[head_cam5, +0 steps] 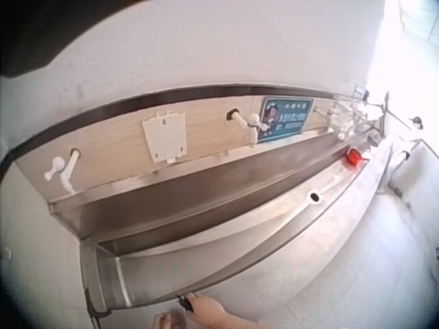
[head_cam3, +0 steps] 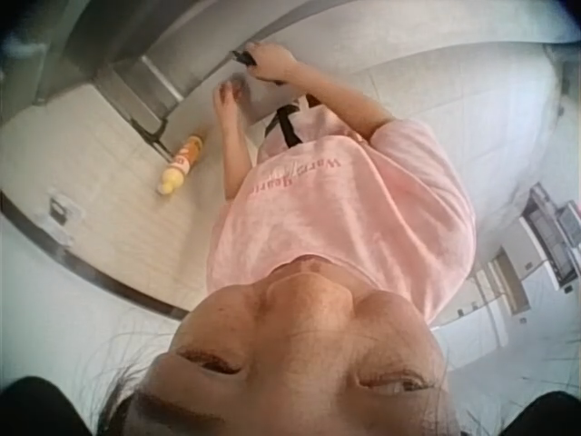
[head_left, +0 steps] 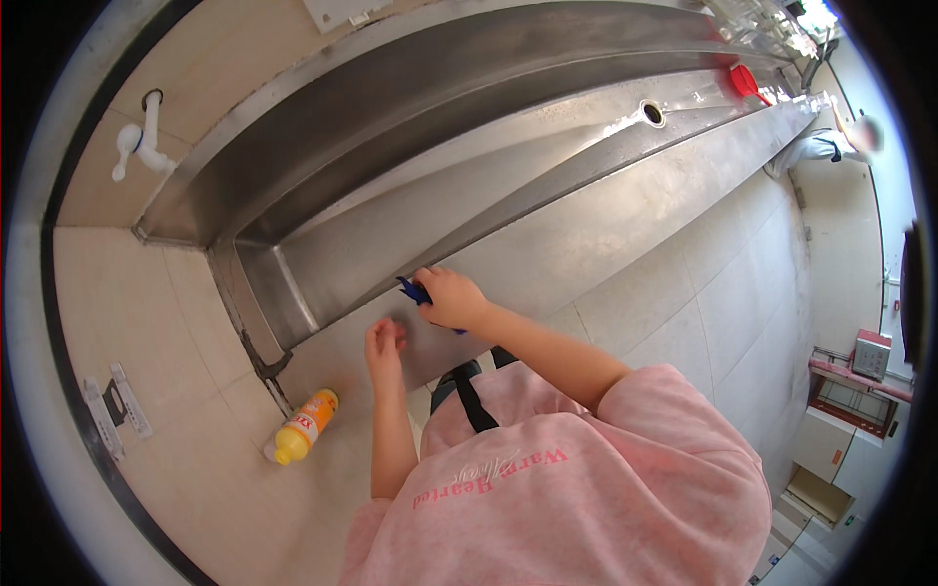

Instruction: Clean the metal counter with a wet cloth and cleaning solution.

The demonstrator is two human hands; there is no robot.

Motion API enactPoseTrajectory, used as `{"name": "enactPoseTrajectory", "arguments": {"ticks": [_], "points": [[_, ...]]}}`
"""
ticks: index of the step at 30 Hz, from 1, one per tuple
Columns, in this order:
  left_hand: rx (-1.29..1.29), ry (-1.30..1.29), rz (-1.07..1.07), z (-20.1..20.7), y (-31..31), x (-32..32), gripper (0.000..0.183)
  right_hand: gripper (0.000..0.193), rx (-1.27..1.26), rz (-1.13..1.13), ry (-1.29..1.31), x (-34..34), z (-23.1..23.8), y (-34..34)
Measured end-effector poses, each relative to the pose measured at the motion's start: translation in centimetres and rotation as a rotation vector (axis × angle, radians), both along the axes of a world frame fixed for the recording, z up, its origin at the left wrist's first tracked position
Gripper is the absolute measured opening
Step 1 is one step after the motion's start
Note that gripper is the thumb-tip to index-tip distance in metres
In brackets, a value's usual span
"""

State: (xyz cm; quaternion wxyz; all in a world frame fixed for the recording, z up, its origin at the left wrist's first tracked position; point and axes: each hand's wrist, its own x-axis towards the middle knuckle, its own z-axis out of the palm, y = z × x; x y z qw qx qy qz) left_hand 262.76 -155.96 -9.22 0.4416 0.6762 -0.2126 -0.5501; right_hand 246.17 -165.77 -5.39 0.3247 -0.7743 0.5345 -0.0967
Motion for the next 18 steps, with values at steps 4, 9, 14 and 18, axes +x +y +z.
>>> {"name": "enactPoseTrajectory", "arguments": {"ticks": [4, 9, 14, 18], "points": [[-0.209, -0.077, 0.05, 0.6, -2.7, -0.5, 0.044, 0.04, 0.41, 0.073, -0.479, -0.4, 3.7, -2.9], [-0.236, 0.118, -0.058, -0.7, -4.0, 0.1, 0.055, 0.041, 0.608, 0.182, -0.747, 0.1, 6.4, -4.6], [-0.276, 0.793, -0.11, 3.0, -5.6, -1.6, 0.064, 0.038, 0.442, 0.014, -0.736, 0.3, 7.4, -5.5], [-0.055, 1.007, -0.087, 4.0, -6.1, -2.0, 0.07, 0.036, -0.231, 0.182, -0.454, 0.9, 5.3, -5.8]]}}
